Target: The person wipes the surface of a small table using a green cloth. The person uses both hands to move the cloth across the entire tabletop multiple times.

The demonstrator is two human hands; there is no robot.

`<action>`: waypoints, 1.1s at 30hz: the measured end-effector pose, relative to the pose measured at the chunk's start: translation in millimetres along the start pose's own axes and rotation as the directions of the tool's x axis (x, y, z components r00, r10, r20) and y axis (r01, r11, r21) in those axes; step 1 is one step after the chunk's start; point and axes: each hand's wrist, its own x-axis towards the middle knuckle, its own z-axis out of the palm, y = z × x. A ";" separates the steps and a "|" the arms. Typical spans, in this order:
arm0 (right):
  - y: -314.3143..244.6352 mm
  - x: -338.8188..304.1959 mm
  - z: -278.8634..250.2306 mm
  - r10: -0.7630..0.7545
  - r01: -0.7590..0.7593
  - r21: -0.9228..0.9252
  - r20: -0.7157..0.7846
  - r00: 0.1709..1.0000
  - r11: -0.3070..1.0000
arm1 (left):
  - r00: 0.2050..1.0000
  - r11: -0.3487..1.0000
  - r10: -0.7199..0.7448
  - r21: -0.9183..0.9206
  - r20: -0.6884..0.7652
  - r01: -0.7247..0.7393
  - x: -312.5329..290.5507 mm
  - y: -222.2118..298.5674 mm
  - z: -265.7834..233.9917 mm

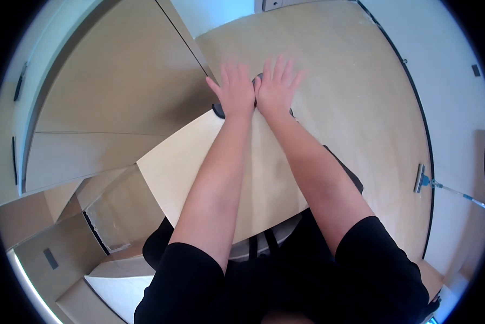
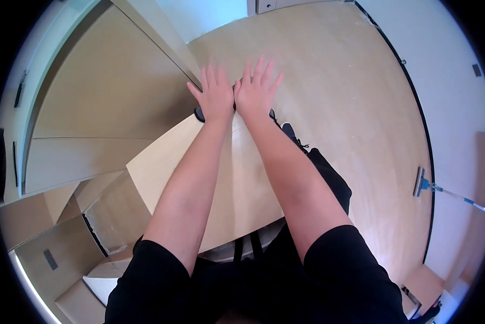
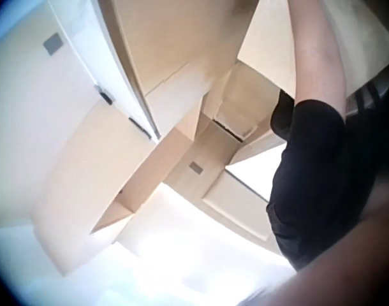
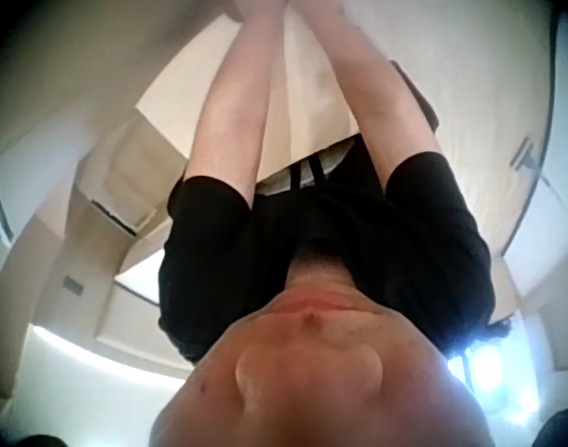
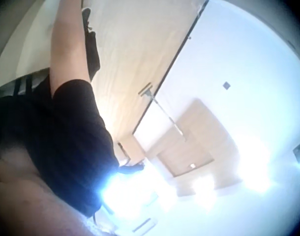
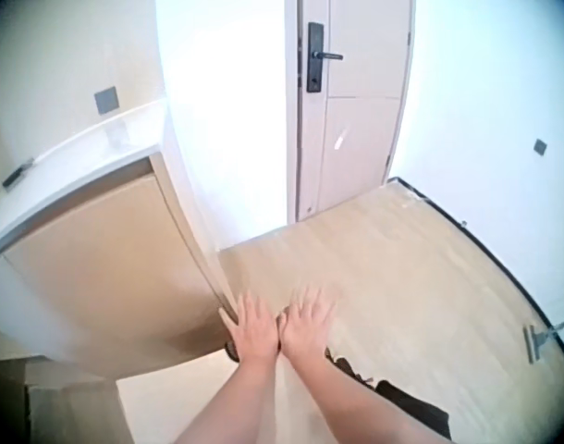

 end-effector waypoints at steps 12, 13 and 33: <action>-49.7 -211.7 -40.8 -0.301 0.296 0.254 -0.022 0.953 0.921 | 0.993 1.000 0.005 -0.004 0.114 -0.004 -210.2 -97.2 -70.2; -54.5 -230.5 -47.2 -0.318 0.314 0.267 -0.030 0.948 0.911 | 0.990 1.000 -0.011 -0.011 0.140 0.013 -232.1 -104.3 -79.1; -150.5 -310.9 -70.8 -0.747 0.702 0.292 0.074 0.661 0.650 | 0.883 0.883 -0.465 0.033 -0.070 0.467 -365.2 -178.7 -122.0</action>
